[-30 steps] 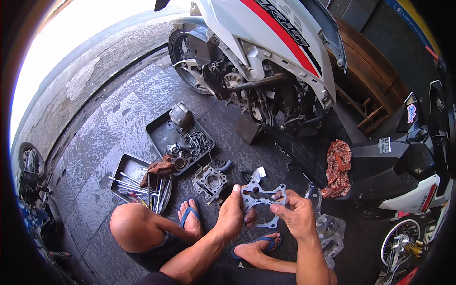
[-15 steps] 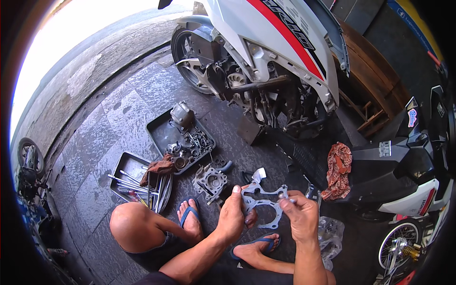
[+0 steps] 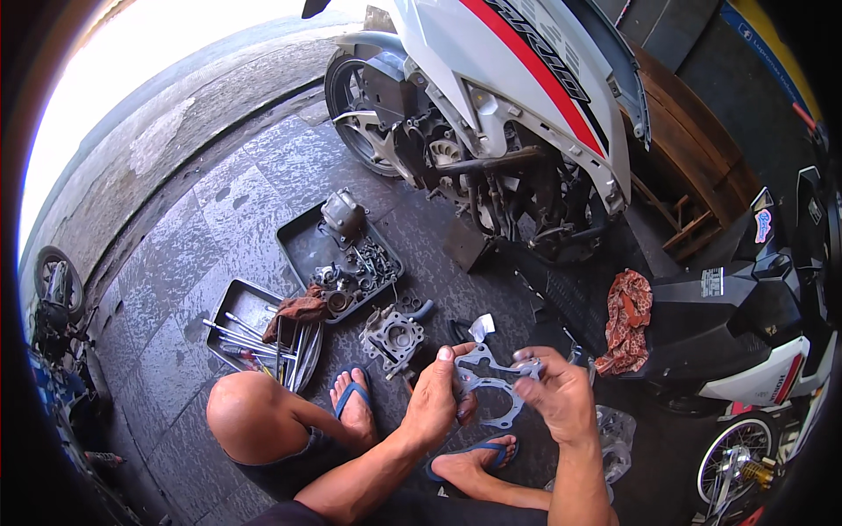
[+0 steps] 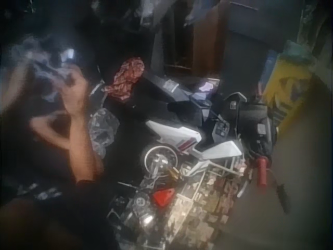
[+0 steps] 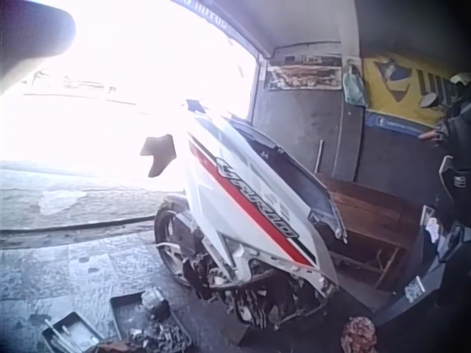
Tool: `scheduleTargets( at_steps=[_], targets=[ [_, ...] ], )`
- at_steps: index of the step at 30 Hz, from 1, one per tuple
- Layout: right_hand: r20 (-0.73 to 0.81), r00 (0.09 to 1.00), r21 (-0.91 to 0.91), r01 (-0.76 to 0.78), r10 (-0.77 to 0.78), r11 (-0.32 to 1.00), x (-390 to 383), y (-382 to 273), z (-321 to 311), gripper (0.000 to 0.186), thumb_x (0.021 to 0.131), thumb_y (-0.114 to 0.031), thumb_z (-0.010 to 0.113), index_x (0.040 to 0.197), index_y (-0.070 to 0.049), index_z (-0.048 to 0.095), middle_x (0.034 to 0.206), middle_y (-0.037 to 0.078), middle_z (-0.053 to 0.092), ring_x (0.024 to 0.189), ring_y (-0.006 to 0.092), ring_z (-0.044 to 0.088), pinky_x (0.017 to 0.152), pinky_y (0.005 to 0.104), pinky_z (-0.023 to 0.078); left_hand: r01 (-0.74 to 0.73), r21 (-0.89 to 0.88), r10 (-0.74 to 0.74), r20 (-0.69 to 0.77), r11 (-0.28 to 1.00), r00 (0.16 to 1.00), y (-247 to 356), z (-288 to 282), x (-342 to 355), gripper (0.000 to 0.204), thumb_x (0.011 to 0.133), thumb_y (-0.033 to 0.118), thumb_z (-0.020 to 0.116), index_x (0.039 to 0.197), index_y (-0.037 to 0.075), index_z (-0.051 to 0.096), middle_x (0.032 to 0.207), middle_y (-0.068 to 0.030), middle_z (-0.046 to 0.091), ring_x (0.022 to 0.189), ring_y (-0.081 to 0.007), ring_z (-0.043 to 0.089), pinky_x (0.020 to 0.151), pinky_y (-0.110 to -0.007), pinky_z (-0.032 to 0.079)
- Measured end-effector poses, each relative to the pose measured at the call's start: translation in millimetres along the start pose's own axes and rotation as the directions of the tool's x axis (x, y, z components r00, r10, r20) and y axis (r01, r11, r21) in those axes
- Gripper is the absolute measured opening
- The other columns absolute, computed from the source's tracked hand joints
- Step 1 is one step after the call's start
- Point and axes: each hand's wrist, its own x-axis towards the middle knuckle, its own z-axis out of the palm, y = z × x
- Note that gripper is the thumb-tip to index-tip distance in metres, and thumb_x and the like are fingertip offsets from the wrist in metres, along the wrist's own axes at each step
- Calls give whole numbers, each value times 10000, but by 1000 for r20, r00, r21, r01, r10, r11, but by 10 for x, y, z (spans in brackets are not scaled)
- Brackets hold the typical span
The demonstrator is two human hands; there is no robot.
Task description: The person applies a liquid sealant from a tube to the surface of a metal engine gasket, handling the gasket by hand and then picking up a small metal component.
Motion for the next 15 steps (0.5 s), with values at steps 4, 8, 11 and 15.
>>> scheduleTargets(
  at_steps=[4, 8, 11, 15],
  targets=[
    [113, 984, -181, -115, 137, 977, -8, 2, -25, 213, 787, -43, 838, 954, 22, 722, 996, 31, 690, 834, 76, 628, 755, 213, 491, -5, 56, 4, 16, 998, 1000, -3, -30, -4, 732, 1075, 555, 236, 1407, -63, 444, 571, -26, 474, 481, -116, 447, 492, -283, 388],
    [13, 991, -170, -132, 136, 977, 9, -23, 38, 180, 802, -53, 828, 927, 24, 724, 988, 42, 688, 826, 68, 617, 762, 216, 487, -3, 65, 3, -3, 998, 1000, 13, 19, -24, 729, 1077, 550, 233, 1397, -68, 450, 562, -25, 472, 477, -114, 445, 489, -281, 380],
    [-45, 998, -20, -55, 54, 998, 8, 2, 4, 167, 812, -61, 821, 918, 23, 724, 984, 47, 685, 812, 62, 608, 762, 215, 483, -20, -2, 20, -28, 1000, 999, -6, 2, -15, 728, 1078, 547, 229, 1391, -71, 454, 556, -23, 467, 476, -112, 442, 487, -279, 374],
    [54, 996, -111, -69, 75, 991, 4, -55, 40, 182, 816, -63, 816, 940, 32, 721, 938, 36, 686, 776, 69, 610, 735, 209, 481, -28, 6, 28, -15, 1000, 1000, -27, -10, -6, 728, 1078, 547, 227, 1395, -70, 448, 555, -22, 465, 474, -115, 435, 486, -279, 371]
  ],
)
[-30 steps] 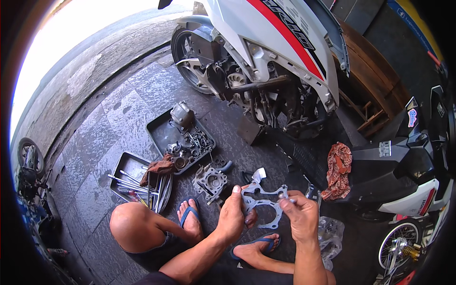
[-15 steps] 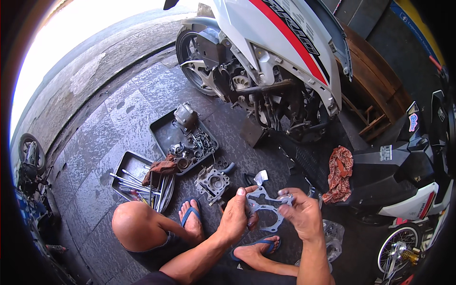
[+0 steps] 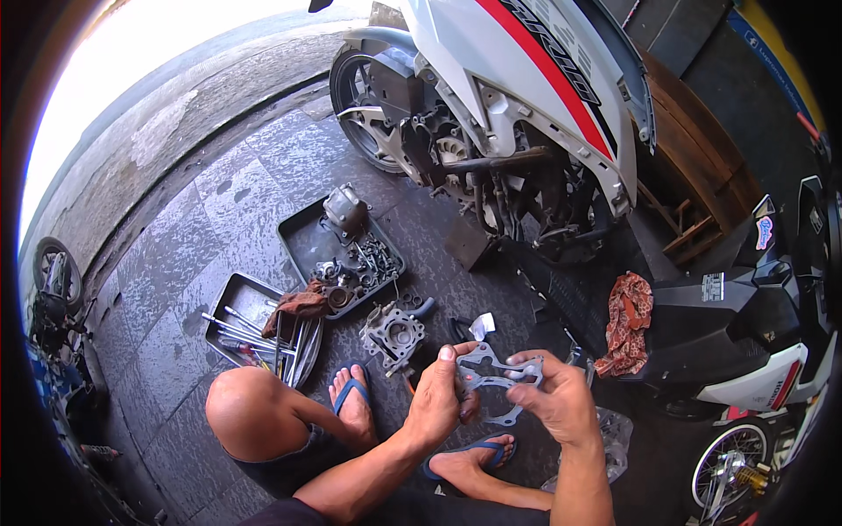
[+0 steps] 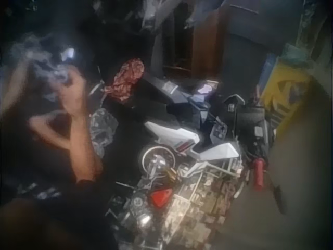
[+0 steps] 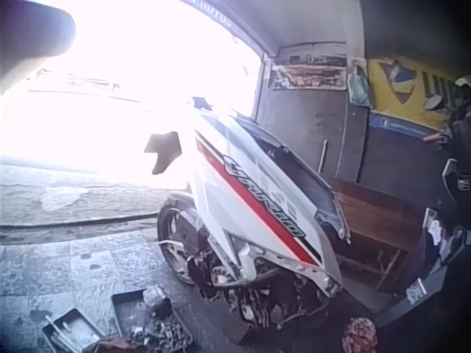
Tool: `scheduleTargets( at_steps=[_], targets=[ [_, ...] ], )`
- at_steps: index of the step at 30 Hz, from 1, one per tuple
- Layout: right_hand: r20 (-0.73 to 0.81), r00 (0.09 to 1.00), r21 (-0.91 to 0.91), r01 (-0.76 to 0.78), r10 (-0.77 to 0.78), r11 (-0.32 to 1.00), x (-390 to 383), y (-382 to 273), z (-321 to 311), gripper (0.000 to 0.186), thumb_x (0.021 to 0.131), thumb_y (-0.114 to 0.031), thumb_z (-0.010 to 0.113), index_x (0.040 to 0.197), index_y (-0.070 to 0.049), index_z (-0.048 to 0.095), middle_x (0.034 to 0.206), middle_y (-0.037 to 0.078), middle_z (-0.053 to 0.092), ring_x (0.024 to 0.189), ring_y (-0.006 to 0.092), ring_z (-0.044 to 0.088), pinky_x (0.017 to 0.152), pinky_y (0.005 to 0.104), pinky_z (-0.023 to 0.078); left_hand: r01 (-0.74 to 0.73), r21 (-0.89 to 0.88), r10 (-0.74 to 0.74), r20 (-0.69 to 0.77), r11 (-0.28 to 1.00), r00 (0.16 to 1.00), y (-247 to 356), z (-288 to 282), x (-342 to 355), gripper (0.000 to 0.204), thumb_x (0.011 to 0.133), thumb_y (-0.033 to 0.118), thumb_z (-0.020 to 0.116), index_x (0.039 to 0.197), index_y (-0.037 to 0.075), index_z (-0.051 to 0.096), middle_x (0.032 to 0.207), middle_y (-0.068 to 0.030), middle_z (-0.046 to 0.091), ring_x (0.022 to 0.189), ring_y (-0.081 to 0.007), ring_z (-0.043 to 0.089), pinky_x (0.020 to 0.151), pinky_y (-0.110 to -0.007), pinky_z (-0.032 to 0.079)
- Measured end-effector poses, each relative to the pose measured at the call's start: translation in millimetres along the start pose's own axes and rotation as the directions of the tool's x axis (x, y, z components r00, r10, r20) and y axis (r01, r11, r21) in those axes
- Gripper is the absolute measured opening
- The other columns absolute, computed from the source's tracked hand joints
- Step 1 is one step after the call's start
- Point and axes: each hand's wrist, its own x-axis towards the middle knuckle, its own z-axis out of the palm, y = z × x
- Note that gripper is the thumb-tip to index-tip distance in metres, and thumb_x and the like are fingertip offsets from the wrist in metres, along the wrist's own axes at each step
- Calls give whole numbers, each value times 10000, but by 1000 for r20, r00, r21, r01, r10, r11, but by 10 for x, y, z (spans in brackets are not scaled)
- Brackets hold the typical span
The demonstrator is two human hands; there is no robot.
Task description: The person applies a liquid sealant from a tube to the surface of a metal engine gasket, handling the gasket by hand and then picking up a small metal component.
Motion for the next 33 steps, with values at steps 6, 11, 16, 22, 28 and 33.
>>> scheduleTargets(
  at_steps=[6, 11, 16, 22, 28, 33],
  targets=[
    [-30, 1000, -64, -12, 10, 998, 49, -2, -61, 244, 795, -145, 840, 942, 21, 738, 1124, 67, 669, 933, 110, 614, 838, 255, 469, 2, -45, -3, -24, 999, 1000, 24, 18, -14, 700, 1082, 532, 235, 1373, -58, 471, 557, -20, 468, 465, -110, 435, 475, -280, 365],
    [112, 979, -414, 203, -172, 887, 66, -219, -109, 571, 664, -266, 919, 1122, -2, 703, 1237, 109, 623, 1145, 203, 571, 948, 328, 450, -32, 177, 32, 3, 984, 999, 49, 14, -27, 615, 1086, 494, 284, 1376, -15, 473, 565, -18, 464, 493, -111, 457, 495, -284, 369],
    [370, 919, -777, 386, -135, 497, 150, -723, -39, 509, 651, -296, 895, 1078, -67, 741, 1302, 146, 595, 1270, 325, 507, 1048, 431, 393, -216, 438, 218, 46, 873, 975, 123, 43, -94, 571, 1082, 437, 347, 1415, -20, 428, 588, -70, 522, 547, -163, 552, 543, -326, 427],
    [504, 864, -812, 476, -5, 339, 234, -724, 151, 288, 725, -280, 821, 932, -85, 771, 1239, 68, 646, 1267, 281, 506, 1074, 458, 335, -296, 513, 284, 104, 806, 953, 171, 78, -136, 637, 1066, 482, 337, 1444, -29, 388, 646, -54, 582, 566, -116, 548, 542, -296, 415],
    [501, 859, -761, 495, -104, 419, 260, -583, 65, 278, 738, -288, 817, 907, -71, 774, 1141, 56, 694, 1227, 271, 539, 1049, 448, 350, -258, 500, 251, 83, 827, 964, 174, 33, -123, 554, 1076, 409, 367, 1442, -6, 400, 641, -88, 579, 599, -194, 622, 588, -348, 463],
    [493, 856, -715, 501, -156, 488, 272, -583, 63, 280, 753, -276, 815, 914, -51, 769, 1138, 69, 697, 1201, 276, 558, 1037, 438, 368, -195, 388, 187, 60, 901, 981, 124, 14, -78, 552, 1083, 429, 339, 1411, 1, 456, 680, -38, 534, 597, -108, 525, 558, -288, 406]
  ],
)
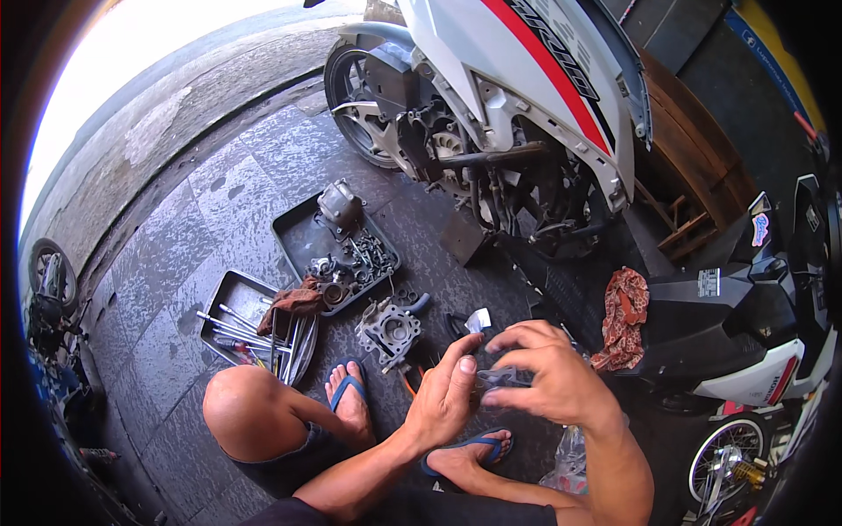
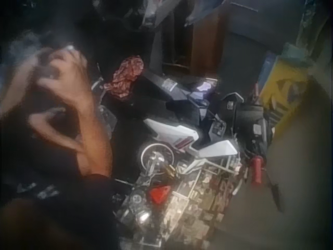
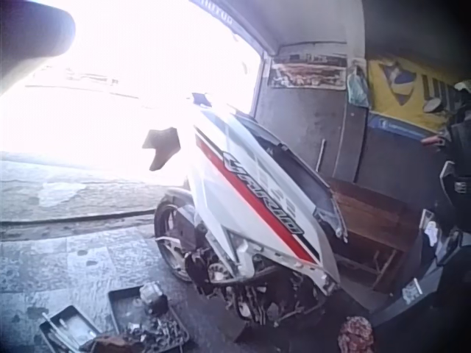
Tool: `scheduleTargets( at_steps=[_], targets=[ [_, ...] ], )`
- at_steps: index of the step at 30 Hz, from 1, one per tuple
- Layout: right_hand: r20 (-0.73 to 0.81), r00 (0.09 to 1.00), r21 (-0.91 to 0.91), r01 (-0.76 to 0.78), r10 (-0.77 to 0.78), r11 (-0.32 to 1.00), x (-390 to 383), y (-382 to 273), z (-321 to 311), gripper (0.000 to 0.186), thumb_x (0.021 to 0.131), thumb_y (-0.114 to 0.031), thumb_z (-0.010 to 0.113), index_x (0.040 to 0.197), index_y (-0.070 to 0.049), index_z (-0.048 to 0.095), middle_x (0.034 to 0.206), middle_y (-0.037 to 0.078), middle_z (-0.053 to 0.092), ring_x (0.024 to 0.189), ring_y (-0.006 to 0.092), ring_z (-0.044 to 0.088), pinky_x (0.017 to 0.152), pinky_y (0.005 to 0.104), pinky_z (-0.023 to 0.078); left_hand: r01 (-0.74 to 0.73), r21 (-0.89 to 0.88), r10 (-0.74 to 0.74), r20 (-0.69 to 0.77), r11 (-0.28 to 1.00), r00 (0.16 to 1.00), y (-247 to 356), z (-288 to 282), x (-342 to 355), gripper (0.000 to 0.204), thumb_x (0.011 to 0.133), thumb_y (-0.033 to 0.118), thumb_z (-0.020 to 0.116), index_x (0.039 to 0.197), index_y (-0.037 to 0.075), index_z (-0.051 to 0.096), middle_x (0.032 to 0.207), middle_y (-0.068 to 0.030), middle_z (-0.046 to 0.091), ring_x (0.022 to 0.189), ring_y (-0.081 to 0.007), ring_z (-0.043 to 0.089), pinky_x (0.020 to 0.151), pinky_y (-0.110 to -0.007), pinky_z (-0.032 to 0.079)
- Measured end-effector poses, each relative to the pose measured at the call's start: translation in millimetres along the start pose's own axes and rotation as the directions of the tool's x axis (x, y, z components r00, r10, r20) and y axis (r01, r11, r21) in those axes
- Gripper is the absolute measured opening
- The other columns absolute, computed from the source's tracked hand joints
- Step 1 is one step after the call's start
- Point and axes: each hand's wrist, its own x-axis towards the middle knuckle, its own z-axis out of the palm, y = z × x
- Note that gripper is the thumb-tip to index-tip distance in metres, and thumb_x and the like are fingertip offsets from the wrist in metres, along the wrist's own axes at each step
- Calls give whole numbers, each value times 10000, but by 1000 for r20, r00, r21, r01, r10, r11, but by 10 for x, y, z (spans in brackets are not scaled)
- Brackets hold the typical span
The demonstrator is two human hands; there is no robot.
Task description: The person applies a liquid sealant from a tube to the surface of a metal engine gasket, handling the gasket by hand and then picking up a small metal component.
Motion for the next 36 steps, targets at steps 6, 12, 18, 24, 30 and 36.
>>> scheduleTargets(
  at_steps=[6, 12, 18, 24, 30, 36],
  targets=[
    [-19, 993, 202, -108, 114, 973, -1, 101, -74, 317, 737, -254, 832, 944, -28, 756, 1147, 102, 695, 1201, 285, 561, 1047, 426, 382, 96, -157, -97, 5, 983, 995, 67, 5, 7, 561, 1093, 440, 334, 1403, -9, 460, 650, 4, 481, 556, -75, 468, 518, -265, 378],
    [8, 995, 101, -101, 101, 990, -119, 153, 26, 301, 726, -246, 845, 904, -20, 757, 1117, 121, 704, 1090, 305, 622, 946, 408, 472, 155, -294, -149, 42, 943, 988, -18, 27, 23, 601, 1089, 476, 311, 1384, -23, 473, 598, 18, 425, 477, -74, 391, 467, -263, 317],
    [-95, 959, 299, -227, 266, 927, -199, 112, -102, 255, 732, -206, 848, 871, -13, 756, 1078, 106, 715, 1102, 275, 624, 955, 380, 470, 162, -275, -159, 31, 948, 987, -27, 21, 40, 643, 1088, 487, 286, 1370, -59, 473, 554, 8, 409, 460, -87, 411, 460, -271, 329],
    [-102, 960, 310, -217, 259, 926, -217, 157, -121, 271, 759, -213, 842, 903, -2, 750, 1080, 130, 708, 1060, 276, 641, 946, 384, 474, 171, -266, -158, 68, 949, 985, -50, -2, 46, 684, 1084, 515, 248, 1395, -63, 441, 586, -27, 484, 461, -100, 439, 458, -266, 363],
    [-63, 992, 127, -97, 106, 987, -163, 93, -57, 277, 765, -239, 824, 916, -20, 748, 1148, 120, 689, 1068, 298, 628, 968, 396, 456, 177, -263, -167, 61, 948, 984, -4, 73, 24, 663, 1087, 499, 267, 1381, -63, 460, 571, -8, 444, 457, -95, 422, 460, -271, 355],
    [-224, 934, 430, -163, 279, 888, -141, 142, -176, 251, 794, -217, 816, 873, 9, 740, 1067, 140, 705, 1020, 234, 654, 911, 343, 486, 171, -308, -169, 35, 936, 985, -43, 10, 27, 659, 1089, 492, 273, 1372, -70, 469, 558, 0, 421, 458, -99, 415, 461, -277, 354]
  ],
)
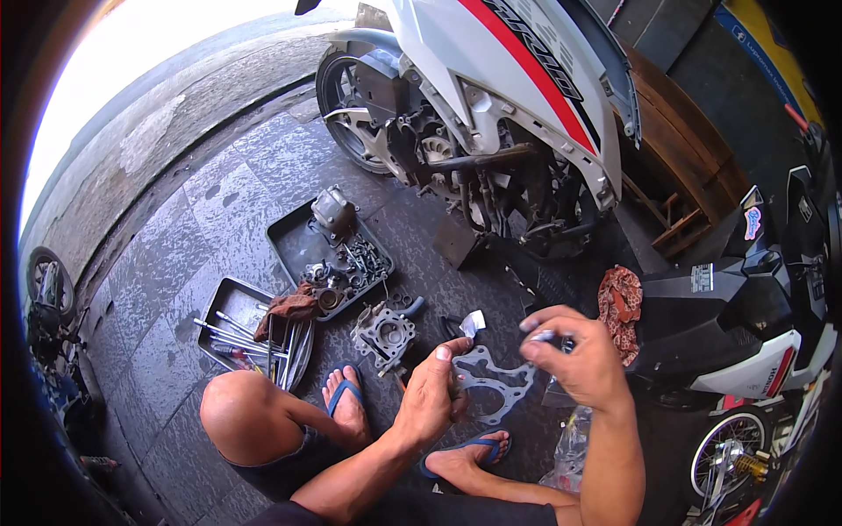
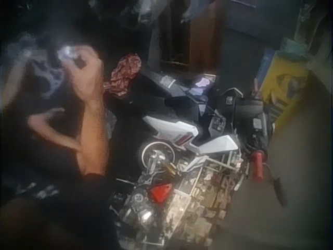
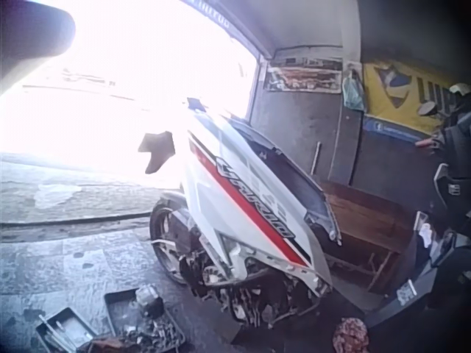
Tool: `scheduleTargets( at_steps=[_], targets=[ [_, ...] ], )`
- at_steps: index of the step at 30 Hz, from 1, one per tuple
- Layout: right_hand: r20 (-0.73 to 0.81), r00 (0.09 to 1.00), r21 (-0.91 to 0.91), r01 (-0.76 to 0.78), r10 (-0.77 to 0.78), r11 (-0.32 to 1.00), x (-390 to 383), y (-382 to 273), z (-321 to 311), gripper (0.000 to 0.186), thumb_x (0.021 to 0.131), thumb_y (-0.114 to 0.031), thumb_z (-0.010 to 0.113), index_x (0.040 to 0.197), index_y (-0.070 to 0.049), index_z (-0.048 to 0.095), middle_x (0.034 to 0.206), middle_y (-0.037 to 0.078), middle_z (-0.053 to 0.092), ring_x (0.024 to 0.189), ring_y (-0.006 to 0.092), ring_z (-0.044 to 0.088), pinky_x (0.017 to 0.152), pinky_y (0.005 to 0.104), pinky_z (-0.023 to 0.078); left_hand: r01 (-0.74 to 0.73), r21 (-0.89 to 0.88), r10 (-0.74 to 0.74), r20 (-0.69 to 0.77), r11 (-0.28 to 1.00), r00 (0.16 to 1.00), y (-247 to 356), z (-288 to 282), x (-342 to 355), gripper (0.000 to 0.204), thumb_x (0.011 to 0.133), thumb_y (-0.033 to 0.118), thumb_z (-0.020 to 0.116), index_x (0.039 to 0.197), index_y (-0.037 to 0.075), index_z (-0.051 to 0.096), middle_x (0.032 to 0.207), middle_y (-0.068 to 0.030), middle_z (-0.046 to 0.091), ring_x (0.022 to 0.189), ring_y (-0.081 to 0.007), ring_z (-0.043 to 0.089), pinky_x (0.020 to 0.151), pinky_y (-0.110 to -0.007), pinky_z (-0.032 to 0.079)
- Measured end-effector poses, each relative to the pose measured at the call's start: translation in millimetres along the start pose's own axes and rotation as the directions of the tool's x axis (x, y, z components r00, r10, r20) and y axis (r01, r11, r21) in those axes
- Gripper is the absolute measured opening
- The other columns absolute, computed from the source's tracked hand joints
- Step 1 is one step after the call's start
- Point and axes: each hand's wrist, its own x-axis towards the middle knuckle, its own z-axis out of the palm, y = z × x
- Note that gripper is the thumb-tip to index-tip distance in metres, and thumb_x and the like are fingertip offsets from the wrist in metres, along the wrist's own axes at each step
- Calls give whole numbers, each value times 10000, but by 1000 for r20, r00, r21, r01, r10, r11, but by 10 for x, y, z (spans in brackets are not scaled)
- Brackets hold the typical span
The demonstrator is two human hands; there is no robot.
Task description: The person applies a liquid sealant from a tube to the surface of a metal engine gasket, handling the gasket by hand and then picking up a small metal component.
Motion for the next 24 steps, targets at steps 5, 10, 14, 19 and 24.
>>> scheduleTargets(
  at_steps=[5, 10, 14, 19, 24],
  targets=[
    [215, 975, -146, 87, -54, 986, -111, 65, 35, 269, 800, -191, 827, 931, 24, 734, 1062, 149, 698, 1026, 216, 653, 905, 322, 489, 49, -88, -51, -20, 995, 999, -36, -10, 21, 687, 1085, 516, 252, 1376, -70, 464, 539, -8, 406, 459, -119, 418, 469, -284, 361],
    [-173, 971, 386, -87, 165, 918, -216, 136, 13, 159, 888, -121, 743, 891, 36, 717, 1030, 84, 691, 896, 117, 618, 849, 266, 468, 131, -288, -135, 7, 949, 991, -81, -19, 49, 656, 1083, 519, 253, 1350, -30, 493, 549, -30, 424, 469, -138, 412, 474, -300, 366],
    [16, 995, 207, -103, 101, 973, -307, 324, 170, 214, 906, -170, 756, 926, 37, 710, 1073, 78, 680, 925, 113, 613, 839, 259, 466, 137, -258, -140, 9, 956, 990, -101, -5, 47, 644, 1082, 509, 223, 1307, -22, 510, 687, -99, 560, 454, -142, 358, 460, -308, 351],
    [-390, 915, 463, 93, 108, 882, -248, 407, 131, 243, 958, -203, 706, 997, 36, 706, 1001, 66, 701, 886, 87, 619, 819, 223, 479, 198, -305, -202, 17, 932, 979, -119, 8, 40, 631, 1073, 539, 232, 1226, 8, 536, 542, -42, 417, 460, -150, 360, 495, -311, 371],
    [-134, 959, 578, -128, 249, 806, -532, 456, 388, 334, 926, -247, 756, 1095, 29, 672, 951, 21, 661, 864, 70, 590, 774, 205, 470, 130, -503, -221, -126, 855, 967, -113, 26, 60, 626, 1062, 561, 200, 1162, 33, 521, 508, -11, 338, 447, -154, 321, 589, -332, 413]
  ],
)
